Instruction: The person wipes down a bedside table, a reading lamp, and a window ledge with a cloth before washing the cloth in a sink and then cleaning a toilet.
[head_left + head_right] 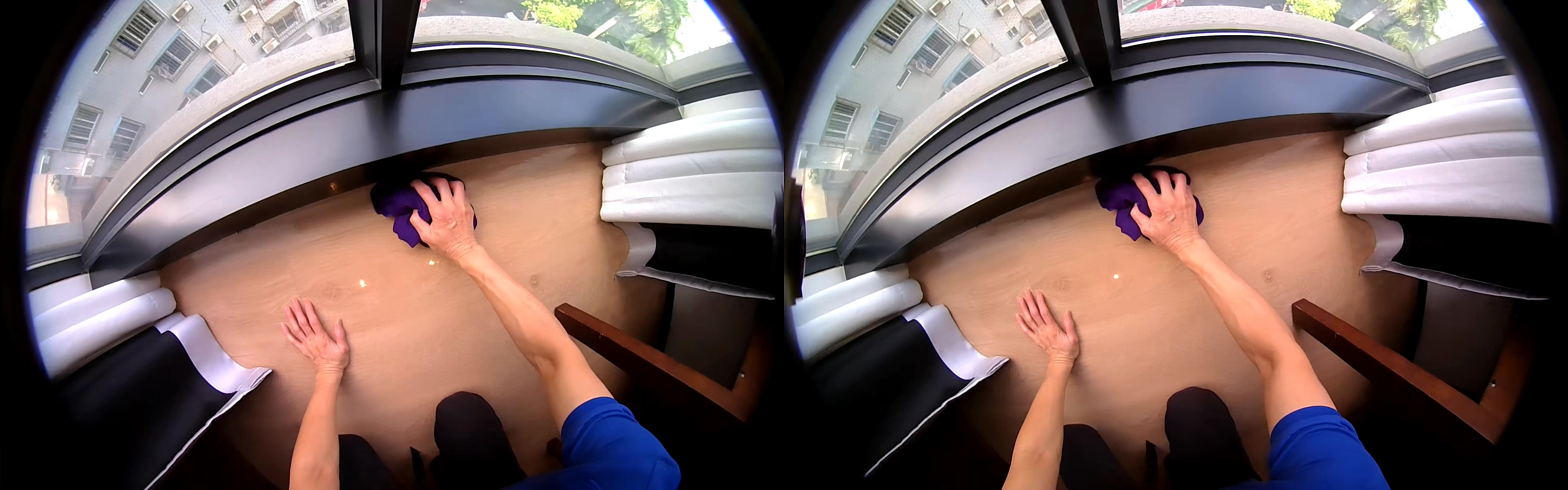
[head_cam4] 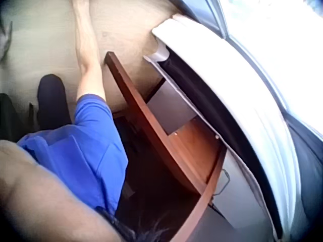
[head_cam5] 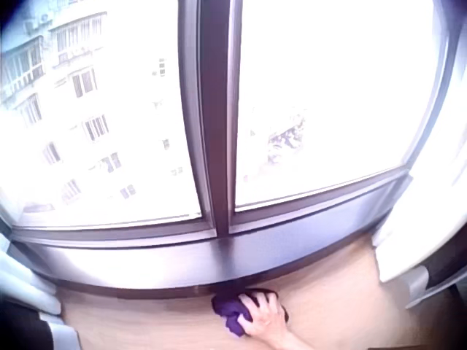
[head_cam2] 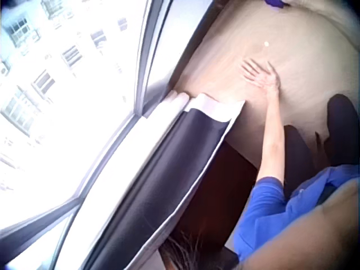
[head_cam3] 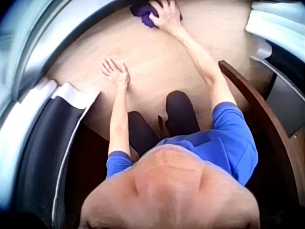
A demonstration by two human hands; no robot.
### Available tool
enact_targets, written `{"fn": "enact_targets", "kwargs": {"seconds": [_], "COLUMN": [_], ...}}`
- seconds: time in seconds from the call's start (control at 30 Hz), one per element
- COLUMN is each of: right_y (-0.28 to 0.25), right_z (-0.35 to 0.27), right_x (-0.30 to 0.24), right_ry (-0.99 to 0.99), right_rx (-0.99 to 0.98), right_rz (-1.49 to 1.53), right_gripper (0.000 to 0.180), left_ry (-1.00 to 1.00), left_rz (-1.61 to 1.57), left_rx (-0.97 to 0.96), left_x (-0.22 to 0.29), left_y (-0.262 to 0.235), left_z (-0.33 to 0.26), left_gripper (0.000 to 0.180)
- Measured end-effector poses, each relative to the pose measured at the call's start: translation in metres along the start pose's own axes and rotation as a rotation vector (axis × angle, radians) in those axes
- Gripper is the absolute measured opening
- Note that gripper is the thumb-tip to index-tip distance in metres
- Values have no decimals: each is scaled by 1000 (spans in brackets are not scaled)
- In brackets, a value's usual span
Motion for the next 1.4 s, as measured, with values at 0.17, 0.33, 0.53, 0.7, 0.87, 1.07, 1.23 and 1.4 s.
{"fn": "enact_targets", "kwargs": {"seconds": [0.17, 0.33, 0.53, 0.7, 0.87, 1.07, 1.23, 1.4], "right_y": [-99, -200, -124, -191, -217, -254, -219, -202], "right_z": [-45, 90, 139, 115, 119, 114, 102, 104], "right_x": [76, 21, 22, 165, 240, 314, 351, 376], "right_ry": [596, 198, -70, 313, 471, 667, 823, 942], "right_rx": [486, 524, 198, 270, 279, 329, 350, 386], "right_rz": [813, 225, 18, -276, -302, -413, -449, -501], "right_gripper": [32, 36, 59, 58, 57, 56, 55, 55], "left_ry": [9, 4, 32, 278, 939, 1163, 1153, 1123], "left_rz": [20, 58, 166, -145, -402, -122, -164, -66], "left_rx": [21, -46, -82, -372, -277, -255, -311, -325], "left_x": [-1, 4, 3, 105, 370, 446, 386, 307], "left_y": [-4, -1, -12, -56, -133, -77, -48, -31], "left_z": [11, 4, 10, 52, 158, 196, 221, 249], "left_gripper": [73, 75, 73, 45, 48, 73, 71, 69]}}
Point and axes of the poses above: each hand's wrist, its own z-axis towards the middle knuckle, its own y-axis out of the palm, x = y × z, the point moved 9 cm from there along z, towards the middle knuckle, and after that the axes turned 9 degrees about -y, right-handed, at the moved point
